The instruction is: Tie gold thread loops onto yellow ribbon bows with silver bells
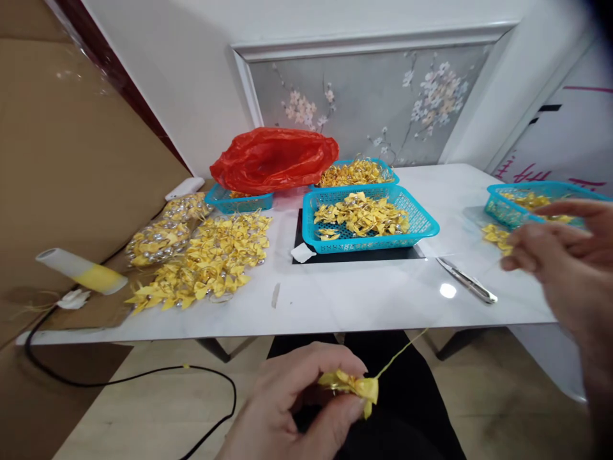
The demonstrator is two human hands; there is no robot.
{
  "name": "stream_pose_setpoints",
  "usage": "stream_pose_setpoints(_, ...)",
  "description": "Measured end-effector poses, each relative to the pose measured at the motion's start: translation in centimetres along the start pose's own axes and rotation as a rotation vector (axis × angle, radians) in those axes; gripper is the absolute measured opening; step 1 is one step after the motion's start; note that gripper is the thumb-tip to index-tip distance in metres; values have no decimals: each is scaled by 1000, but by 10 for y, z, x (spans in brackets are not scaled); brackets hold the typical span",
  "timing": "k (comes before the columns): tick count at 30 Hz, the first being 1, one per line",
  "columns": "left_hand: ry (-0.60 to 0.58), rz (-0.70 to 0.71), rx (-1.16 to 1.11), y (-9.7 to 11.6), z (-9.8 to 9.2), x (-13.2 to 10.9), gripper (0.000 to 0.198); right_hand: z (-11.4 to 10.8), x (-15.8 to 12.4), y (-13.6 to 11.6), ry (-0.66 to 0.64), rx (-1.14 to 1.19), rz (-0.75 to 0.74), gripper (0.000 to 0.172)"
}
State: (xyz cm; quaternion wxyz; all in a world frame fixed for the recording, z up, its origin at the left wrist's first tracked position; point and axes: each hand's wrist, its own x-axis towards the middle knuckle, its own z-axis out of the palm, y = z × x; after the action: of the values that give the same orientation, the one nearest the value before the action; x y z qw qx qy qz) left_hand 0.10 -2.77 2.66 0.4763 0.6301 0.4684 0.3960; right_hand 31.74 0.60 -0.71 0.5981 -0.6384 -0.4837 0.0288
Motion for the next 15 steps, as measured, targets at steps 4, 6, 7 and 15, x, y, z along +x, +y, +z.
stream_pose_setpoints(4, -23, 47, -27, -7, 0, 0, 15, 28, -51, -46, -521, 145, -11, 18)
stream_pose_setpoints(6, -37, 42, -34, -11, -2, 1, 14, 38, -74, -65, -878, 433, 118, 22)
stream_pose_setpoints(7, -41, 41, -29, -13, -4, 1, 14, 42, -82, -71, -995, 541, 192, 20)
stream_pose_setpoints(15, -33, 81, 232, -27, -8, 2, 22, 41, -96, -87, -927, 397, 38, 18)
